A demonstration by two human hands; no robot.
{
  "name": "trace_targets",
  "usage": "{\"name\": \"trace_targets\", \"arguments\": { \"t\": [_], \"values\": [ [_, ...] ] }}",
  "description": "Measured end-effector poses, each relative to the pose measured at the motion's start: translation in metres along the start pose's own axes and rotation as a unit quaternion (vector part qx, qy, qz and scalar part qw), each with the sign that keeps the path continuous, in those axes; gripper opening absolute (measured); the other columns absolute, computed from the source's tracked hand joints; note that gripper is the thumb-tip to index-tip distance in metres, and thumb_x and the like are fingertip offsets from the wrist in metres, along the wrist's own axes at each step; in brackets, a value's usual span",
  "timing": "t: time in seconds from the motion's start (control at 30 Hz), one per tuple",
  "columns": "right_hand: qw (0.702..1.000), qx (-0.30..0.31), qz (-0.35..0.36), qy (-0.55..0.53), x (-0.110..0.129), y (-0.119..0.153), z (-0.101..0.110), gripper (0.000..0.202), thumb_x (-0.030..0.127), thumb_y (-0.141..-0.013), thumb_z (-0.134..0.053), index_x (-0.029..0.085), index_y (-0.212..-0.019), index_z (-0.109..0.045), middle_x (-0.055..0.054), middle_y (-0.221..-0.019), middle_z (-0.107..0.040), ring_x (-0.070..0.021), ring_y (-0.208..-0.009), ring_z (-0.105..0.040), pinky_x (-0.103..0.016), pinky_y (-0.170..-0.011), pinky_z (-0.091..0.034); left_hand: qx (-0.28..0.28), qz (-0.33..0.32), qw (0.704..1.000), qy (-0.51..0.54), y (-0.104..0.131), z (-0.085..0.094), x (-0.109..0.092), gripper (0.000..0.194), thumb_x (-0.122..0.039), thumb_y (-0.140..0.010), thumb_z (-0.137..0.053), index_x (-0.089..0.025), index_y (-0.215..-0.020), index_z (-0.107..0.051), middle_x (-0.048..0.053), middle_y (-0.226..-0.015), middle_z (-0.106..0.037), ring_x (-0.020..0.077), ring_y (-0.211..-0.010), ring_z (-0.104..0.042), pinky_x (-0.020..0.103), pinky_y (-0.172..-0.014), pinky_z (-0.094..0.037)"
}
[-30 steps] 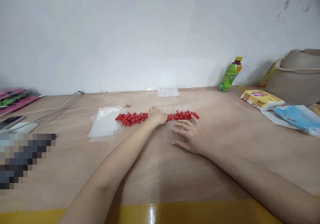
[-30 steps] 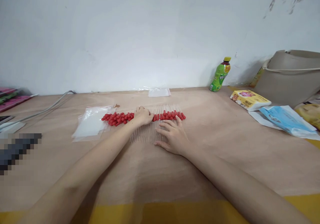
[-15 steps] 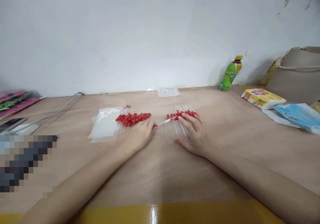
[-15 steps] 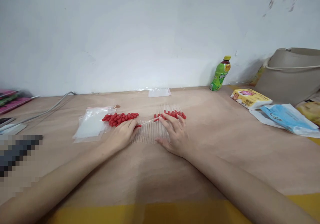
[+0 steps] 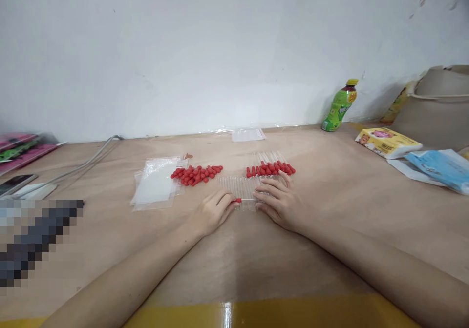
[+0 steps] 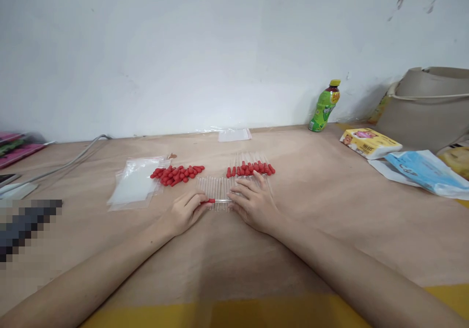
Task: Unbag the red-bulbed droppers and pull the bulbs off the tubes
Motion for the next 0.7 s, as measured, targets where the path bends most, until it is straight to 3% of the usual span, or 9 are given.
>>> {"name": "trace_targets", "arguments": {
  "t": [0.17,0.37,0.47,0.7],
  "values": [
    [1.0,-0.006,0.007,-0.017,0.002,0.001,-0.002,0.012,0.019,-0.082,-0.053,0.023,-0.086,-0.063,0.001,-0.09,-0.068,-0.0175,-0.099,-0.056,-0.05,-0.106,-0.013,0.008,-0.001,1.0,0.017,-0.006,-0.001,-0.004,0.019,-0.028,-0.085,-0.051,-0.016,-0.099,-0.054,0.006,-0.092,-0.061,0.0168,-0.082,-0.056,0.03,-0.073,-0.047],
    [0.999,-0.008,0.021,-0.032,0.006,-0.001,-0.001,0.012,0.025,-0.082,-0.055,0.022,-0.089,-0.064,0.0,-0.091,-0.069,-0.0173,-0.095,-0.058,-0.05,-0.107,-0.012,-0.005,-0.055,0.998,0.011,-0.01,0.001,-0.017,0.012,-0.023,-0.084,-0.052,-0.017,-0.093,-0.058,0.004,-0.089,-0.065,0.0181,-0.086,-0.058,0.033,-0.074,-0.046],
    [0.999,0.0,0.03,-0.039,0.009,-0.001,-0.003,0.016,0.027,-0.083,-0.055,0.021,-0.095,-0.063,-0.002,-0.095,-0.069,-0.0183,-0.097,-0.058,-0.05,-0.106,-0.016,-0.017,-0.061,0.998,0.028,-0.009,0.002,-0.019,0.013,-0.021,-0.084,-0.052,-0.016,-0.094,-0.058,0.004,-0.089,-0.066,0.0178,-0.088,-0.059,0.032,-0.077,-0.048],
    [0.99,-0.012,0.098,-0.097,0.024,0.002,0.001,0.015,0.015,-0.085,-0.048,0.017,-0.096,-0.059,-0.003,-0.088,-0.07,-0.0155,-0.099,-0.06,-0.042,-0.103,-0.03,0.005,-0.086,0.996,0.03,-0.007,0.003,-0.026,0.011,-0.021,-0.085,-0.049,-0.014,-0.089,-0.058,0.006,-0.092,-0.067,0.0174,-0.096,-0.059,0.035,-0.093,-0.044]
  ]
}}
Point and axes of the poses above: each hand's wrist, its own y-axis away from the middle knuckle, its own z-axis out of the back of the hand, x = y × z, the point moved 10 cm from there along -y, towards the middle knuckle
